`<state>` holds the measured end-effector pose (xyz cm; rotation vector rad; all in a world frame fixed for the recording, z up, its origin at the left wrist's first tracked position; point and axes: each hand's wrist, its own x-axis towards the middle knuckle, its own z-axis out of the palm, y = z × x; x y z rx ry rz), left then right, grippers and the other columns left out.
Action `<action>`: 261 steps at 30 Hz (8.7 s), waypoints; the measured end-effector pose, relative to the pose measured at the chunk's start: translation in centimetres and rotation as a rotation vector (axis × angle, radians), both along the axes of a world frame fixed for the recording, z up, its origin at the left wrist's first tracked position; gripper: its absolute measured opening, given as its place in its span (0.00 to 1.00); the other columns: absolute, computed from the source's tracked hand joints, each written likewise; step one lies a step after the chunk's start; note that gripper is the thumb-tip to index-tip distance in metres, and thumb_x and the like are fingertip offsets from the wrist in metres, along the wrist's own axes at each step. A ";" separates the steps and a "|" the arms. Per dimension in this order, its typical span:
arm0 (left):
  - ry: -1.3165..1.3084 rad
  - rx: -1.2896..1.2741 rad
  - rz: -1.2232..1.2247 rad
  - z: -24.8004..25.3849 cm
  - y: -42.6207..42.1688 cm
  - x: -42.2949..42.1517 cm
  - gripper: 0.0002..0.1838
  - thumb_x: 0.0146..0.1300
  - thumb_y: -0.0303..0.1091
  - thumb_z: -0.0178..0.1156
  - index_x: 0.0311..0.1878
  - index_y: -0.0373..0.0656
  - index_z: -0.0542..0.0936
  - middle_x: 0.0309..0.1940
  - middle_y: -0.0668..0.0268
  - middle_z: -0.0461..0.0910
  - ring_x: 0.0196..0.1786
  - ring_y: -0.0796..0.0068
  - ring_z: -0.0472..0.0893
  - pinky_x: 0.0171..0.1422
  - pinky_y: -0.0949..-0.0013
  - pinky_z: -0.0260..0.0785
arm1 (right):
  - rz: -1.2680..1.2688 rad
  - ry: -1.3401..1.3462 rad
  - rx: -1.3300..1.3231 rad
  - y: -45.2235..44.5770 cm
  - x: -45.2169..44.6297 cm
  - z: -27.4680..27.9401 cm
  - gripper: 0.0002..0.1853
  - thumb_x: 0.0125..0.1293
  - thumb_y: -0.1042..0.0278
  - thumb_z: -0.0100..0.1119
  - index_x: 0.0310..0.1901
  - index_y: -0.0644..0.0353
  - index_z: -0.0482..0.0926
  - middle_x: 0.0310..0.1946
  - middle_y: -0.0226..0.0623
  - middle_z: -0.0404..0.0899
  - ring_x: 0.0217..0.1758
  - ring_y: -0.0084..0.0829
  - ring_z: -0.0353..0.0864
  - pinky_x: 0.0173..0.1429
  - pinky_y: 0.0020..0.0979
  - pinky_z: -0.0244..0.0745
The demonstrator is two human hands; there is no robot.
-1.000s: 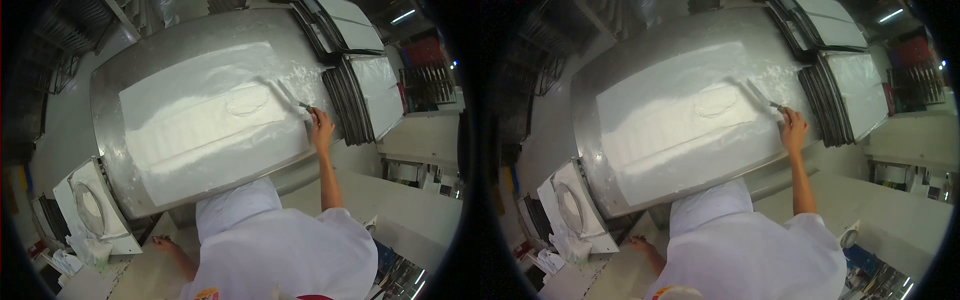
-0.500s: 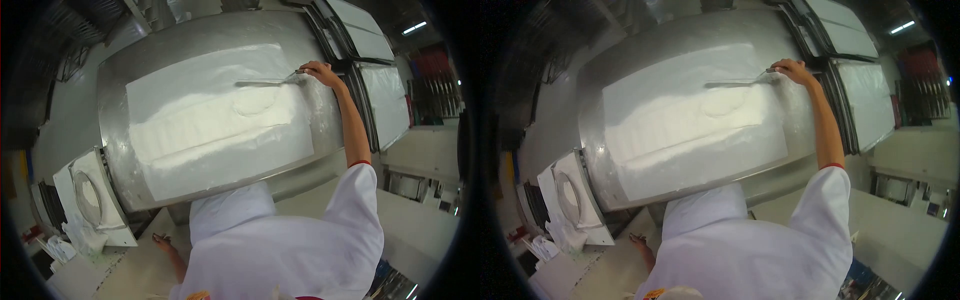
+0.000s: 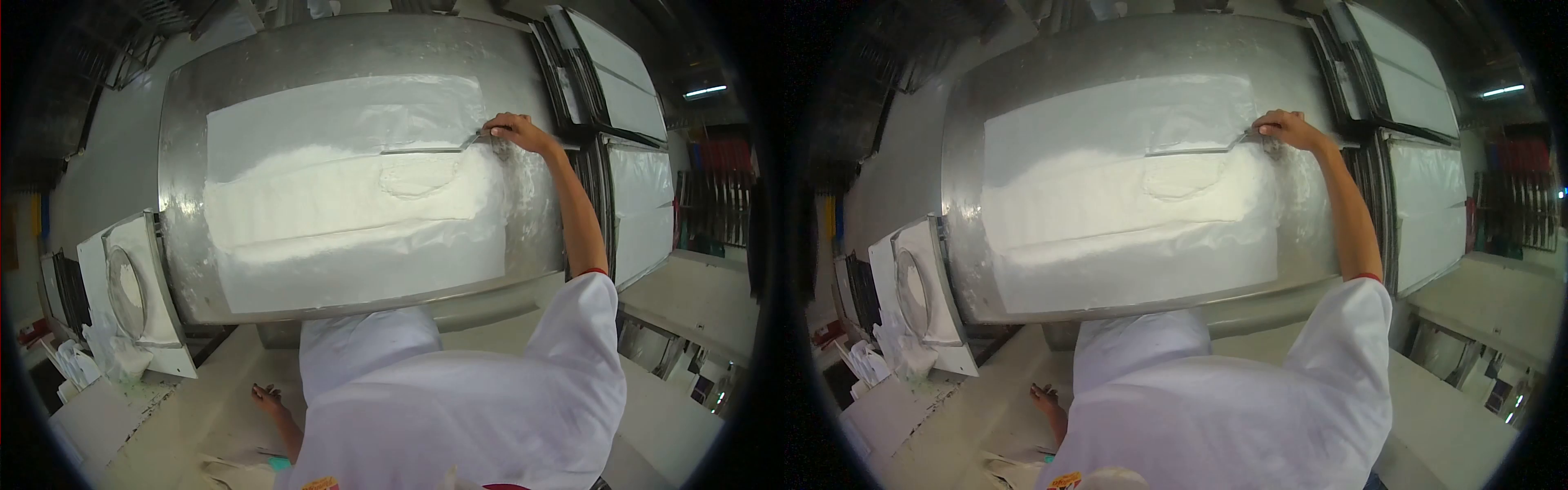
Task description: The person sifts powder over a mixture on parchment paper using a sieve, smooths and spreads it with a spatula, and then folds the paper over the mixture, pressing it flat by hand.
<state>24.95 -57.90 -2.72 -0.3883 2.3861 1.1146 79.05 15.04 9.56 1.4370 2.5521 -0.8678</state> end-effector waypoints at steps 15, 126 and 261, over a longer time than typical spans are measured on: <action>0.033 0.089 -0.097 -0.4 2.2 -2.1 0.30 0.76 0.57 0.50 0.70 0.47 0.66 0.37 0.61 0.80 0.25 0.77 0.77 0.25 0.75 0.62 | -0.042 0.053 0.029 -2.4 -4.7 0.6 0.13 0.75 0.59 0.54 0.52 0.50 0.87 0.45 0.29 0.85 0.54 0.31 0.77 0.67 0.39 0.51; 0.869 0.320 -1.852 8.8 26.0 -3.1 0.26 0.68 0.42 0.60 0.68 0.44 0.75 0.68 0.61 0.74 0.72 0.61 0.70 0.74 0.59 0.65 | -0.386 0.371 0.618 -35.2 -29.7 -2.7 0.18 0.53 0.74 0.71 0.47 0.48 0.85 0.43 0.28 0.76 0.52 0.33 0.73 0.61 0.41 0.52; 1.161 0.250 -1.679 5.9 27.9 -4.3 0.27 0.71 0.51 0.54 0.70 0.54 0.74 0.72 0.60 0.69 0.74 0.57 0.66 0.76 0.45 0.50 | -0.984 0.409 0.187 -37.8 -32.7 1.8 0.18 0.77 0.63 0.54 0.59 0.67 0.80 0.48 0.47 0.87 0.47 0.28 0.84 0.52 0.29 0.77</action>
